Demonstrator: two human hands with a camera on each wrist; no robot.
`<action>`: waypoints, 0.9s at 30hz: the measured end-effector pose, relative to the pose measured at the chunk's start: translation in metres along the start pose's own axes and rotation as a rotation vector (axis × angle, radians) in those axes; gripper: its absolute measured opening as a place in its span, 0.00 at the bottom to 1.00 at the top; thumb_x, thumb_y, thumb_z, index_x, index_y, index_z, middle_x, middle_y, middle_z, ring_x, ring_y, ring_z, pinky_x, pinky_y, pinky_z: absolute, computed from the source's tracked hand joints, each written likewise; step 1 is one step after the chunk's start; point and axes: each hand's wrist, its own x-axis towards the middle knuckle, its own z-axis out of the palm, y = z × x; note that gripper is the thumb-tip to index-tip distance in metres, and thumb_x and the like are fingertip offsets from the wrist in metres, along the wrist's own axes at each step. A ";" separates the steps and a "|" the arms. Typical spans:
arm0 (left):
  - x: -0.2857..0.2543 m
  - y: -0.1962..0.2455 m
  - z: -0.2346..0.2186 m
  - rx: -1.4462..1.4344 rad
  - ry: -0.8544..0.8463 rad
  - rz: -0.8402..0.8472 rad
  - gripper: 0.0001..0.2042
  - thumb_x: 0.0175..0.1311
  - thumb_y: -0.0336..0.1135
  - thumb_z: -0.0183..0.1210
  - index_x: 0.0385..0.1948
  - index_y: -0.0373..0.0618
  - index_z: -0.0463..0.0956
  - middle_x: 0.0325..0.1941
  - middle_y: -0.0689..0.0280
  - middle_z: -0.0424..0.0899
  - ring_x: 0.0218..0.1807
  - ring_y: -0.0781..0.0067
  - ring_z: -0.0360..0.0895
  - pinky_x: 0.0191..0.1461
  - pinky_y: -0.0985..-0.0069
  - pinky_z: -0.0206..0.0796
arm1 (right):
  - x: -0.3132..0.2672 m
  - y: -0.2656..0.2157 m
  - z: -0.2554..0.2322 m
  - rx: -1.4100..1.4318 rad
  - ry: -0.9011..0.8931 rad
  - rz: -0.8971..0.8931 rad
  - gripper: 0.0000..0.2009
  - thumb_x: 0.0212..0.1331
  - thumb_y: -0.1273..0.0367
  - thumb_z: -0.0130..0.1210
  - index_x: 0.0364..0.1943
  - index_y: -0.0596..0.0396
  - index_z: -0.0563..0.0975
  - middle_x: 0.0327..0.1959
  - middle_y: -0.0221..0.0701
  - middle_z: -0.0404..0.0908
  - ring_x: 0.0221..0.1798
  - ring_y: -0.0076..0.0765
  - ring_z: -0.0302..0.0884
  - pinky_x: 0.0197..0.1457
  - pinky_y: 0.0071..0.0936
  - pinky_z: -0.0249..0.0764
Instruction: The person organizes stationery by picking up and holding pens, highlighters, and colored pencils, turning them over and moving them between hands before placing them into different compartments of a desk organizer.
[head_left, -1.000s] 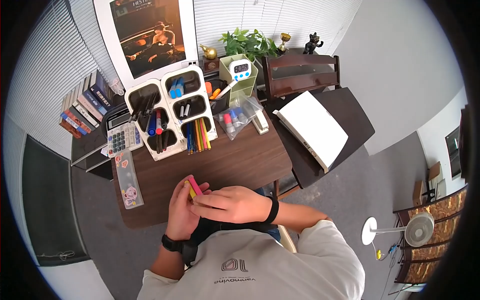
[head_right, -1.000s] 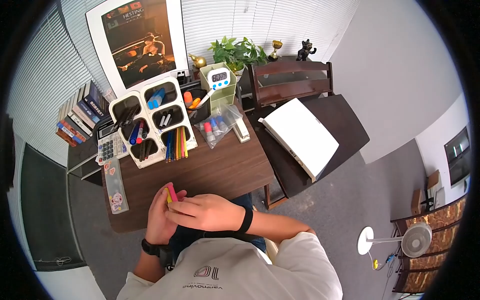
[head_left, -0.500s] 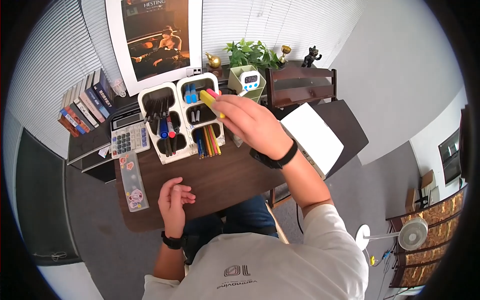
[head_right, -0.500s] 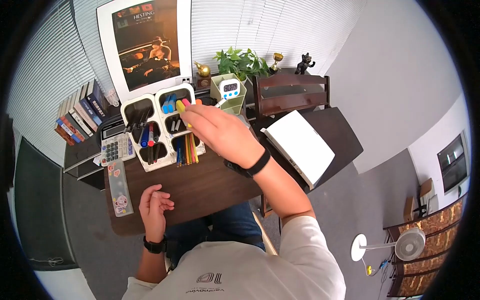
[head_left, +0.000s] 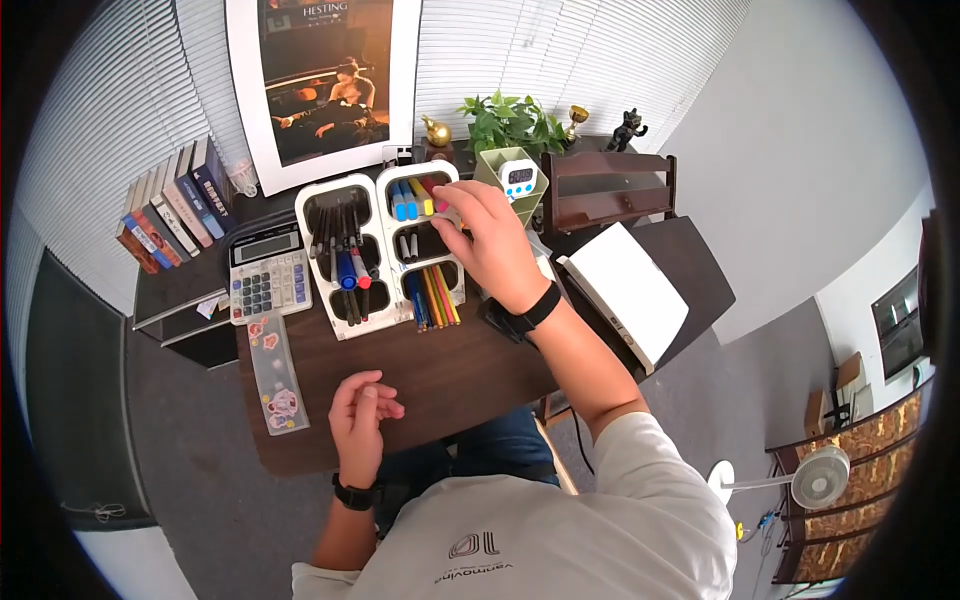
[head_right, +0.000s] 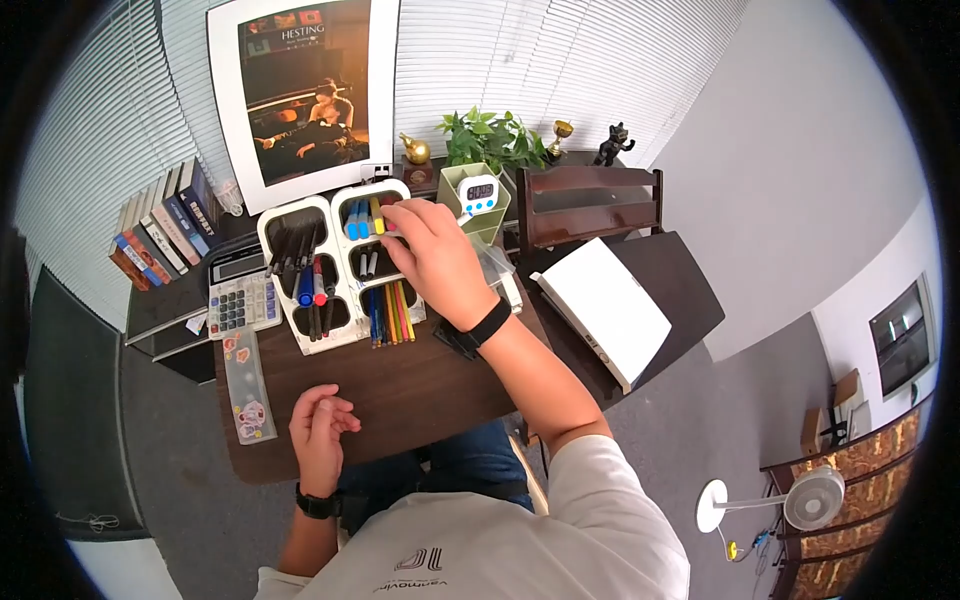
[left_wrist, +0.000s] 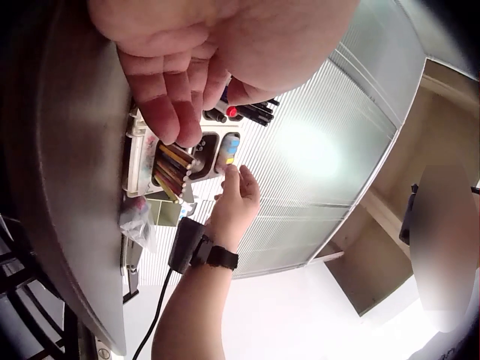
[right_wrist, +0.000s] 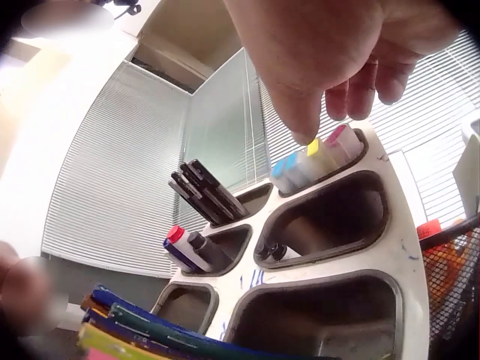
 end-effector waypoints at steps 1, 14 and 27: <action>0.000 0.000 0.000 0.000 -0.001 -0.005 0.12 0.82 0.31 0.49 0.57 0.38 0.77 0.42 0.59 0.85 0.35 0.73 0.84 0.41 0.75 0.80 | 0.000 -0.001 0.000 -0.009 -0.006 0.001 0.21 0.59 0.72 0.68 0.58 0.54 0.80 0.55 0.37 0.82 0.53 0.49 0.79 0.57 0.42 0.78; 0.001 0.000 0.001 -0.051 -0.004 0.011 0.11 0.82 0.30 0.49 0.57 0.39 0.77 0.41 0.60 0.85 0.35 0.74 0.82 0.41 0.76 0.77 | 0.001 0.006 0.005 0.007 -0.072 -0.023 0.25 0.60 0.79 0.61 0.63 0.53 0.77 0.53 0.36 0.84 0.52 0.49 0.79 0.59 0.42 0.76; 0.001 0.001 0.004 -0.058 0.002 0.039 0.11 0.81 0.30 0.49 0.56 0.39 0.77 0.42 0.61 0.84 0.35 0.76 0.79 0.41 0.76 0.75 | -0.020 -0.029 -0.017 0.109 -0.017 0.008 0.09 0.62 0.70 0.67 0.45 0.52 0.83 0.42 0.34 0.83 0.48 0.49 0.80 0.53 0.43 0.76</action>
